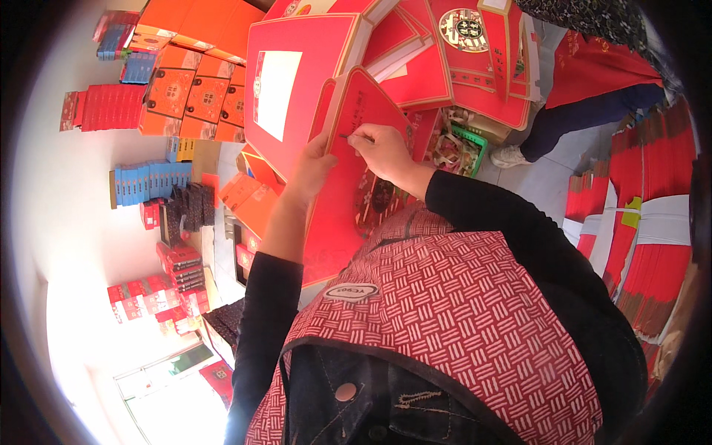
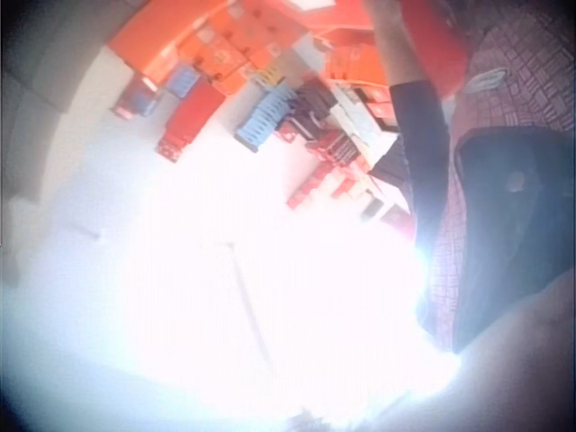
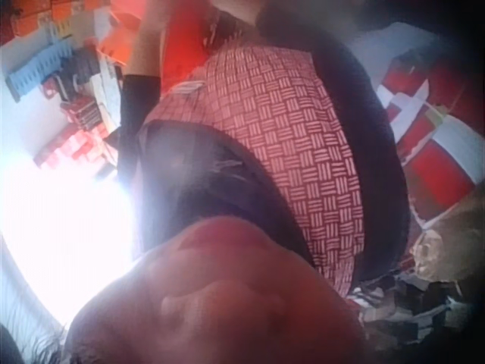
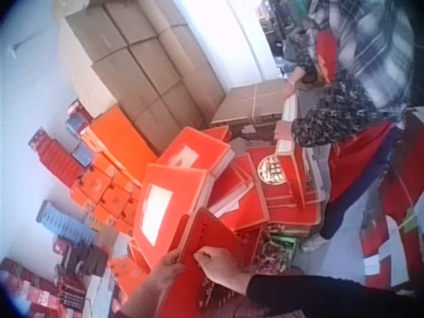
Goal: The person assembles red cardboard boxes by folding flaps and securing them with small fasteners. They repeatedly pick up flat-packed box components, fold them into shape, and place the finished boxes into a stack.
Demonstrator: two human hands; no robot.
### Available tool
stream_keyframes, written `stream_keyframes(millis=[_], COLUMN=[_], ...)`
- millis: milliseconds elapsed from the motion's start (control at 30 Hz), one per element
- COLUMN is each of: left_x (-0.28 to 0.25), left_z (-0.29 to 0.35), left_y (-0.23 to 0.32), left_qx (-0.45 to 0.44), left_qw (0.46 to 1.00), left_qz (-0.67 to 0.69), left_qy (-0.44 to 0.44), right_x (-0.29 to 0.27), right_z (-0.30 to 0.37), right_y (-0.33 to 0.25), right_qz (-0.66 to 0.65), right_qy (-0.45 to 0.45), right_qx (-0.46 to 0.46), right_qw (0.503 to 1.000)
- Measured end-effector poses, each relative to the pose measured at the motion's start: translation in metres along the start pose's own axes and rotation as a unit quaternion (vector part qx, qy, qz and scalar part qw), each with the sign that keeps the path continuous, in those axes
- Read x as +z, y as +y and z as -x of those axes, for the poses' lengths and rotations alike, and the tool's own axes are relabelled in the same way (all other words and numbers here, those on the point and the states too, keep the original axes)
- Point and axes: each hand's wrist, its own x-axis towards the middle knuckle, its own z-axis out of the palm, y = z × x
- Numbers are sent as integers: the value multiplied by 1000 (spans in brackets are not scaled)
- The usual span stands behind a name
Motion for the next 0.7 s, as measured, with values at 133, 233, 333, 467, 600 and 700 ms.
stream_keyframes(millis=[133,233,333,467,600,700], left_x=[-1,-1,4,9,9,13], left_z=[0,0,0,4,0,1], left_y=[-3,-7,-5,-10,-20,-22], left_qx=[-2,8,4,29,75,110], left_qw=[1000,1000,1000,993,986,966], left_qz=[22,28,-7,-99,-126,-207], left_qy=[1,-4,13,59,82,111], right_x=[3,3,2,-3,-1,2], right_z=[-1,1,-1,-4,-3,-5], right_y=[4,2,4,1,-2,-4], right_qz=[17,26,97,178,172,63], right_qy=[13,13,34,40,32,0], right_qx=[-14,-24,-146,-265,-209,-36], right_qw=[1000,999,984,947,962,997])
